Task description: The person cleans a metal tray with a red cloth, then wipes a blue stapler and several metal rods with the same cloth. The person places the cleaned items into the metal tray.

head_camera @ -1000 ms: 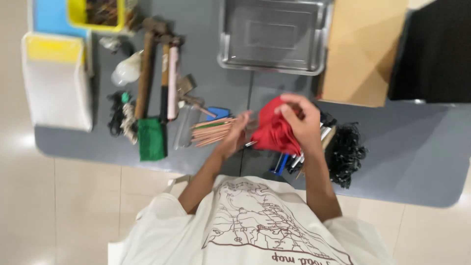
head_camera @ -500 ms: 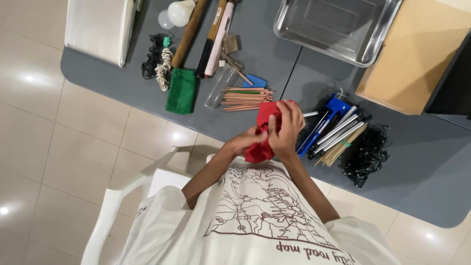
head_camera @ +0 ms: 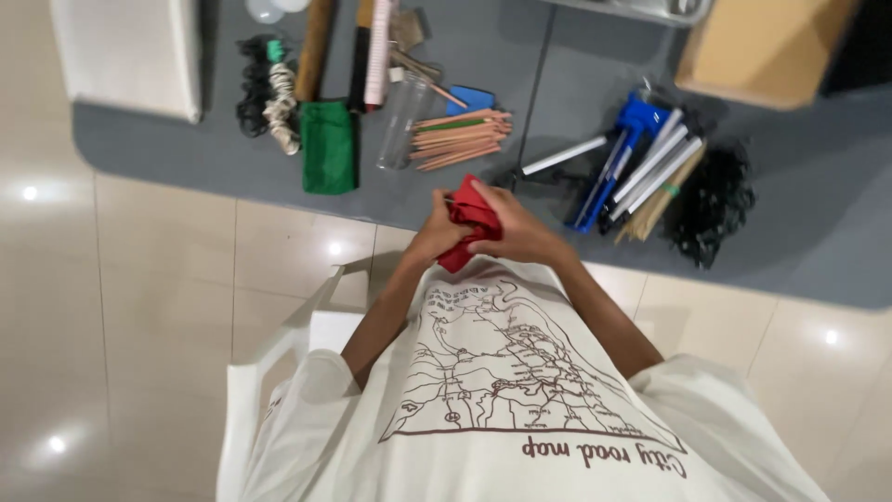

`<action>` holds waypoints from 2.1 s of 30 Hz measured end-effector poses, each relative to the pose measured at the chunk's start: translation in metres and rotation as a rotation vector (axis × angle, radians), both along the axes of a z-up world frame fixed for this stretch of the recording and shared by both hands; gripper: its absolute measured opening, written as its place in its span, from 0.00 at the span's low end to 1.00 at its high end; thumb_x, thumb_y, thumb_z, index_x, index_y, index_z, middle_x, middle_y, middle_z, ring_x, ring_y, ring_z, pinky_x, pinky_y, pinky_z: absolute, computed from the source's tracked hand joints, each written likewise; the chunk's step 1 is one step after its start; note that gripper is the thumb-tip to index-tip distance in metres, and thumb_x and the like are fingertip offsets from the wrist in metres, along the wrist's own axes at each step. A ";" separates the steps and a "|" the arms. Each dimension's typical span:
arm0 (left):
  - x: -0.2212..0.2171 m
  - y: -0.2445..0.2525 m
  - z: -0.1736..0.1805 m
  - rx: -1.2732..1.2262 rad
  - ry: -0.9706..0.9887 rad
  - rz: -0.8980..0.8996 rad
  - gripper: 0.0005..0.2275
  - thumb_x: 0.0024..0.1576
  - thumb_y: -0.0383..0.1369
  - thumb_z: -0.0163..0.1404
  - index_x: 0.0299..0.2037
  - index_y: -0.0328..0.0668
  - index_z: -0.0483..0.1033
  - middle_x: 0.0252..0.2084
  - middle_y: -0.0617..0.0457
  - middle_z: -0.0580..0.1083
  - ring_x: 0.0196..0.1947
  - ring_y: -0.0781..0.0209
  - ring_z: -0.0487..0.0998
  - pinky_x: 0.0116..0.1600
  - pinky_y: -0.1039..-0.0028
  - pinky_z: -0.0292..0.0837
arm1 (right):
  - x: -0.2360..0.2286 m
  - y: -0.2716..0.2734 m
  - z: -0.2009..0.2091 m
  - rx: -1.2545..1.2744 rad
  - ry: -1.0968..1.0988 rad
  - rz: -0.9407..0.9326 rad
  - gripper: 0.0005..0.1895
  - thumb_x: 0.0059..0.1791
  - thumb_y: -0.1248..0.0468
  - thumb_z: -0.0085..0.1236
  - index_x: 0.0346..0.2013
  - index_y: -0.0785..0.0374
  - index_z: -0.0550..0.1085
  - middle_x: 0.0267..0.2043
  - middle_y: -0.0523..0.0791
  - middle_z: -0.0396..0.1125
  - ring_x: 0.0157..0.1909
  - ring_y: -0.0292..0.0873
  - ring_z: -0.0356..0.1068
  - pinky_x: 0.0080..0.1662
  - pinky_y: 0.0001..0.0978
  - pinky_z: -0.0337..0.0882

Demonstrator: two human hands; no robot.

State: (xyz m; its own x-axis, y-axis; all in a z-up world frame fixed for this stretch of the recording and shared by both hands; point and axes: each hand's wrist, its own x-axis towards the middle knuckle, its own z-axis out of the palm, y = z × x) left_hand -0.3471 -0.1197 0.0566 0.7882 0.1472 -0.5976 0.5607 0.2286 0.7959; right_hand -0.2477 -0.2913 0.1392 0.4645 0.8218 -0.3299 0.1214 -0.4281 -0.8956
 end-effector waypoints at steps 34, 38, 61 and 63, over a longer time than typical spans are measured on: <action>0.066 -0.033 0.023 0.745 -0.226 -0.438 0.13 0.60 0.35 0.56 0.49 0.35 0.73 0.49 0.44 0.77 0.44 0.50 0.81 0.48 0.64 0.75 | -0.001 -0.230 -0.042 -0.297 -0.117 -0.923 0.21 0.47 0.65 0.58 0.55 0.61 0.76 0.44 0.50 0.77 0.44 0.46 0.78 0.48 0.41 0.76; 0.074 -0.063 0.001 0.621 -0.199 -0.452 0.14 0.60 0.36 0.55 0.49 0.35 0.73 0.46 0.44 0.78 0.43 0.51 0.81 0.49 0.65 0.75 | 0.025 -0.309 -0.056 -0.103 -0.215 -1.203 0.20 0.49 0.70 0.56 0.56 0.67 0.76 0.49 0.49 0.76 0.50 0.45 0.75 0.53 0.39 0.74; 0.227 -0.091 -0.063 1.083 -0.390 -0.266 0.13 0.58 0.31 0.57 0.51 0.36 0.74 0.52 0.39 0.73 0.55 0.39 0.73 0.58 0.54 0.69 | 0.051 -0.459 -0.228 -0.651 -0.487 -1.430 0.30 0.44 0.60 0.63 0.60 0.61 0.67 0.54 0.52 0.69 0.57 0.59 0.68 0.57 0.55 0.65; 0.262 -0.089 -0.058 1.139 -0.316 -0.273 0.15 0.58 0.31 0.57 0.53 0.37 0.72 0.55 0.38 0.70 0.56 0.36 0.70 0.59 0.52 0.68 | 0.054 -0.452 -0.226 -0.760 -0.518 -1.402 0.31 0.42 0.61 0.62 0.60 0.61 0.67 0.52 0.53 0.68 0.55 0.61 0.68 0.55 0.59 0.65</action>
